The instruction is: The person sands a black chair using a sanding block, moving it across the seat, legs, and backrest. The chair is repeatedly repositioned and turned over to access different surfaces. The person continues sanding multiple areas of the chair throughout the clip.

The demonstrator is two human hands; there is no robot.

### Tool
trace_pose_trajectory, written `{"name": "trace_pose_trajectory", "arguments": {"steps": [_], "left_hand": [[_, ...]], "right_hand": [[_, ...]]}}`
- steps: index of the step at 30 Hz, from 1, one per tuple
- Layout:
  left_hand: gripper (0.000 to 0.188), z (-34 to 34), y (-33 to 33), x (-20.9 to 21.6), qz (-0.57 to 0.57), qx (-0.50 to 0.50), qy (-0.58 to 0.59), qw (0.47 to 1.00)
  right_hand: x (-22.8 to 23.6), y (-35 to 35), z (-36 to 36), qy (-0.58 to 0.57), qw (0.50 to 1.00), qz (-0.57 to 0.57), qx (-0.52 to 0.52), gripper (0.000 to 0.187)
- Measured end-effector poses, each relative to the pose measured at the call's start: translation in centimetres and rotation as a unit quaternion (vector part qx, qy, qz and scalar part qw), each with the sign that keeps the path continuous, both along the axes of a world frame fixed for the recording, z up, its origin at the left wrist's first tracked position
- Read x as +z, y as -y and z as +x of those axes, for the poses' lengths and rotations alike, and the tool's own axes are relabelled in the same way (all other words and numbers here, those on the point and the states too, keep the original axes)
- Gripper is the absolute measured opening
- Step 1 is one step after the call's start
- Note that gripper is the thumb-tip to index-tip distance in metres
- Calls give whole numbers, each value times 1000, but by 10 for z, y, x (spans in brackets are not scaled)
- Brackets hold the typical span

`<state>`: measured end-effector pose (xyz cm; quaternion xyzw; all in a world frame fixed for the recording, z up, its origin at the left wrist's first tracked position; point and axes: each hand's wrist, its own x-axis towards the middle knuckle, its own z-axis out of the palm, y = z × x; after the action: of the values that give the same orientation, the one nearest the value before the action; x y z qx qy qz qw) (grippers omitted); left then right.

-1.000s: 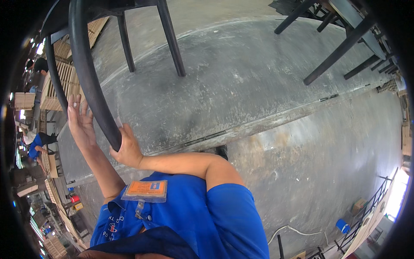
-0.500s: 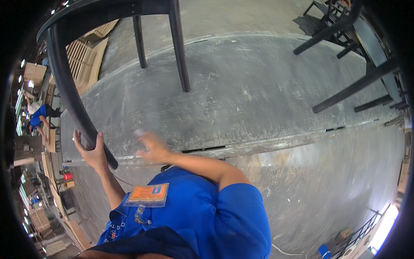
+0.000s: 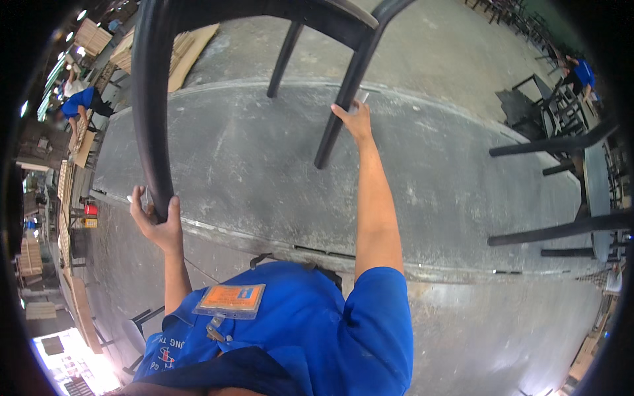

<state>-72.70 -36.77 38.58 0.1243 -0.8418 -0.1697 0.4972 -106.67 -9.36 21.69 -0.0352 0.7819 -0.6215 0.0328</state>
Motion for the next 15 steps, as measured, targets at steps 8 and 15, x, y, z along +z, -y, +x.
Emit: {"name": "trace_pose_trajectory", "arguments": {"steps": [8, 15], "left_hand": [[78, 43, 40, -53, 142, -22, -8, 990], [73, 87, 67, -68, 356, -34, -32, 933]], "right_hand": [[-7, 56, 13, 22, 990, -139, -15, 21], [76, 35, 90, -15, 998, 5, -62, 18]]}}
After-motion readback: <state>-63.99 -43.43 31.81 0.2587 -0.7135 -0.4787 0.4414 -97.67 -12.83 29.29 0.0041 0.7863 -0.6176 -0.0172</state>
